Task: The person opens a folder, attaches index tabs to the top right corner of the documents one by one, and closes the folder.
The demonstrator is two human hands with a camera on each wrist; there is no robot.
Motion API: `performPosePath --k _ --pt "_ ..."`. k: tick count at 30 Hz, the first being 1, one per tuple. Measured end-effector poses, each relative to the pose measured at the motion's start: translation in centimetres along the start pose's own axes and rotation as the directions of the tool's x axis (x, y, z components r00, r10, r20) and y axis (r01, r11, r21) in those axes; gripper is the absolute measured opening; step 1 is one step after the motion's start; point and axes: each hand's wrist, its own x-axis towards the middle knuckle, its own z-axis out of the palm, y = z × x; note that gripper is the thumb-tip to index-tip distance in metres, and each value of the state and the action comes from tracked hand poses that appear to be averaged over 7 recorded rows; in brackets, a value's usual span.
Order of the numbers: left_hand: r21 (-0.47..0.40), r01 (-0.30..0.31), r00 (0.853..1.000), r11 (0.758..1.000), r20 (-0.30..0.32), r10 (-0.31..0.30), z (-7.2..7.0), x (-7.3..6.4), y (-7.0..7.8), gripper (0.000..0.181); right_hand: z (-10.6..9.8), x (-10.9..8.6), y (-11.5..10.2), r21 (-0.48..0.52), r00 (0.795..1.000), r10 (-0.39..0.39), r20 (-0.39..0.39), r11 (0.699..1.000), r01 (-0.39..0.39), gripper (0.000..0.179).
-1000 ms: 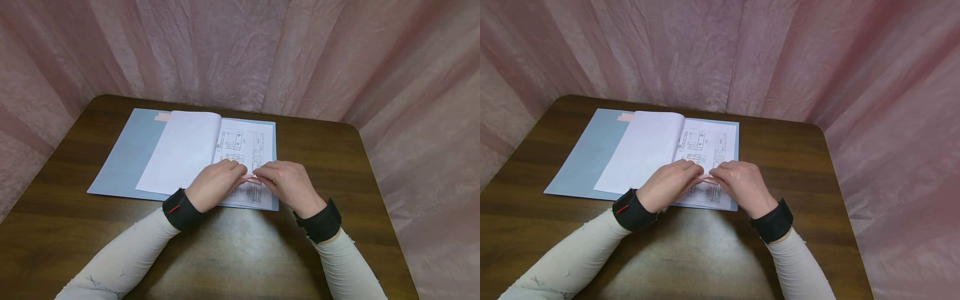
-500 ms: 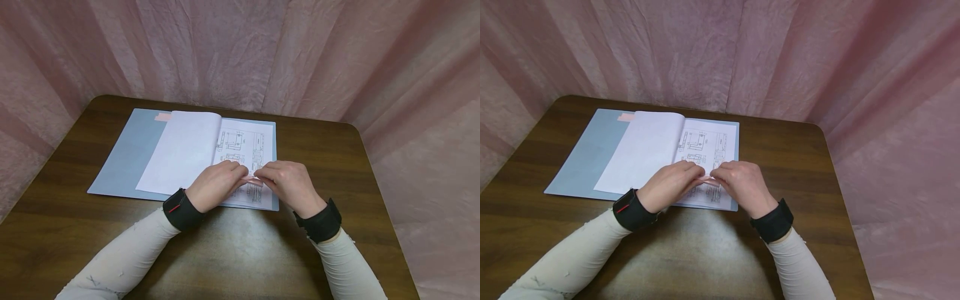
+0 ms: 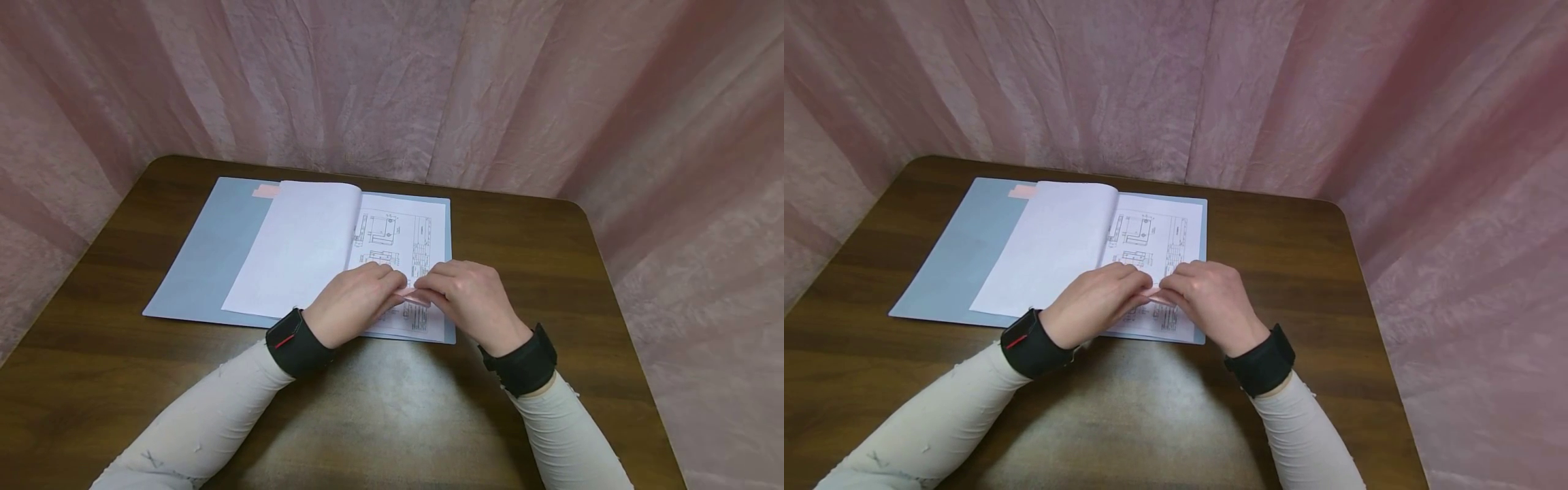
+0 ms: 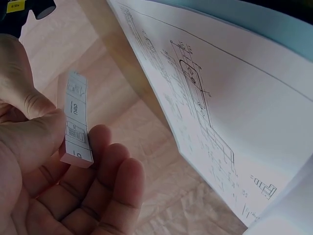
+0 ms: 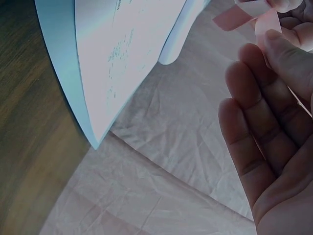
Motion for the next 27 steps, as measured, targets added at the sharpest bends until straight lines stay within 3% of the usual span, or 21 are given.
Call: performPosePath --k 7,13,27 --pt "-0.034 0.004 1.0 0.999 -0.004 -0.004 -0.03 -0.1 0.09 0.017 -0.17 0.18 -0.01 -0.036 1.0 0.001 0.0 0.999 -0.001 0.014" --pt "-0.043 -0.028 0.999 0.999 -0.025 0.027 0.11 -0.12 0.13 0.022 -0.41 0.23 -0.02 -0.037 1.0 0.004 -0.017 0.999 -0.004 0.014" --pt "-0.058 -0.024 1.0 0.998 0.005 0.025 -0.08 -0.06 0.38 0.038 -0.69 0.09 0.06 -0.04 0.997 0.023 -0.078 0.999 -0.027 0.013"
